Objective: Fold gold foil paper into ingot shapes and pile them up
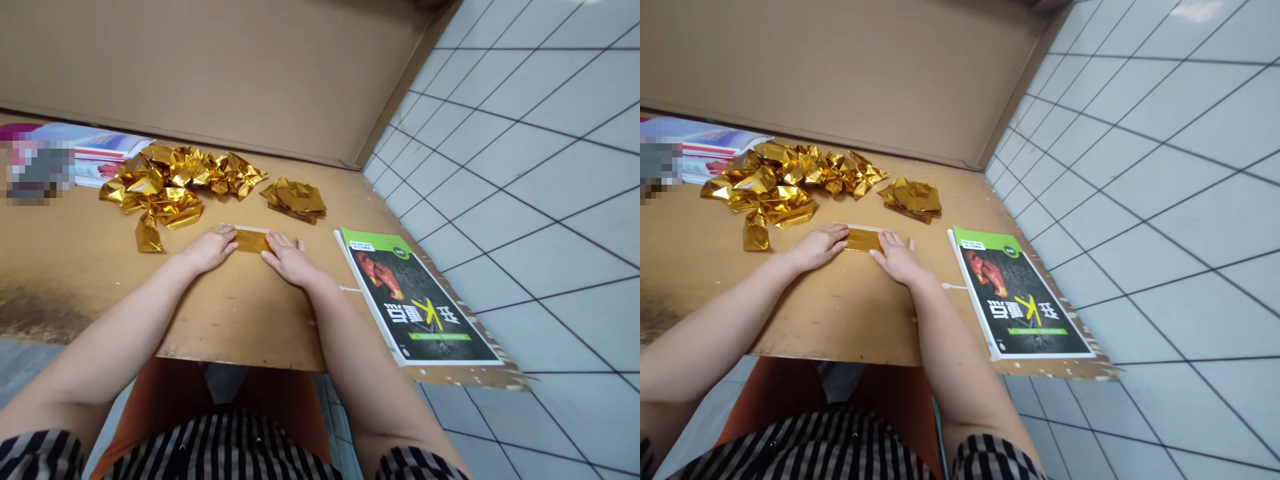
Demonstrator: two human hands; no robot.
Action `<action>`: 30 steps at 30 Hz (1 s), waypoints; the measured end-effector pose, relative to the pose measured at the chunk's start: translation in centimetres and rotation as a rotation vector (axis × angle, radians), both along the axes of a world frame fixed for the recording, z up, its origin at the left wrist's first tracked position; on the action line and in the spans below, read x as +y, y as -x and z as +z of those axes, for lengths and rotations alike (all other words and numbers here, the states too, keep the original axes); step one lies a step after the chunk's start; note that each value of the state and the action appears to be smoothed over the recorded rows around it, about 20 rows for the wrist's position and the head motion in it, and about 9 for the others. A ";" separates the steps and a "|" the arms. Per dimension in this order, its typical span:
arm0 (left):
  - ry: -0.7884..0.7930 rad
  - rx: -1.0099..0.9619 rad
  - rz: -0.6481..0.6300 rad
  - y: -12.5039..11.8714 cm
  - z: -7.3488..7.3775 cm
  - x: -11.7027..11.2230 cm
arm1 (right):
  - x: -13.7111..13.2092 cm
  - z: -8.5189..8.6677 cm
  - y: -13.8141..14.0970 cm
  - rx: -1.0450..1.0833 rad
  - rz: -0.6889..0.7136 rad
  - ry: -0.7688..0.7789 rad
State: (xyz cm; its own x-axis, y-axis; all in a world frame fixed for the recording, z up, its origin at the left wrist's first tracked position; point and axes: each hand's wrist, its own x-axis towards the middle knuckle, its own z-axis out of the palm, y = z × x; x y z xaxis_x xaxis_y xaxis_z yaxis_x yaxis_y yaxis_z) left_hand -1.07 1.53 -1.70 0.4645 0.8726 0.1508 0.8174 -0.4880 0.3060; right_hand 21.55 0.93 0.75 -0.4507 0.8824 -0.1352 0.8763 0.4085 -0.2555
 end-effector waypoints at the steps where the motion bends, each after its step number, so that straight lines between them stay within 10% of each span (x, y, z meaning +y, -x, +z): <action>1: -0.003 -0.018 0.007 0.1 0.0 0.0 | 0.1 0.0 -0.1 0.019 -0.007 -0.010; 30: 0.035 -0.378 0.240 0.4 -0.7 0.8 | 2.2 -1.9 -0.4 0.504 -0.266 -0.102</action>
State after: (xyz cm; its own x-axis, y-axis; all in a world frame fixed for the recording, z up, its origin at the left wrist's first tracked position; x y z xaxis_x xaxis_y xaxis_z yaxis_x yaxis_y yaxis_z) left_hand -1.47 2.37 -2.43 0.1663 0.9564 0.2399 0.7336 -0.2826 0.6181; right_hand 21.95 3.11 -1.14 -0.1979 0.9715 0.1304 0.7323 0.2350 -0.6391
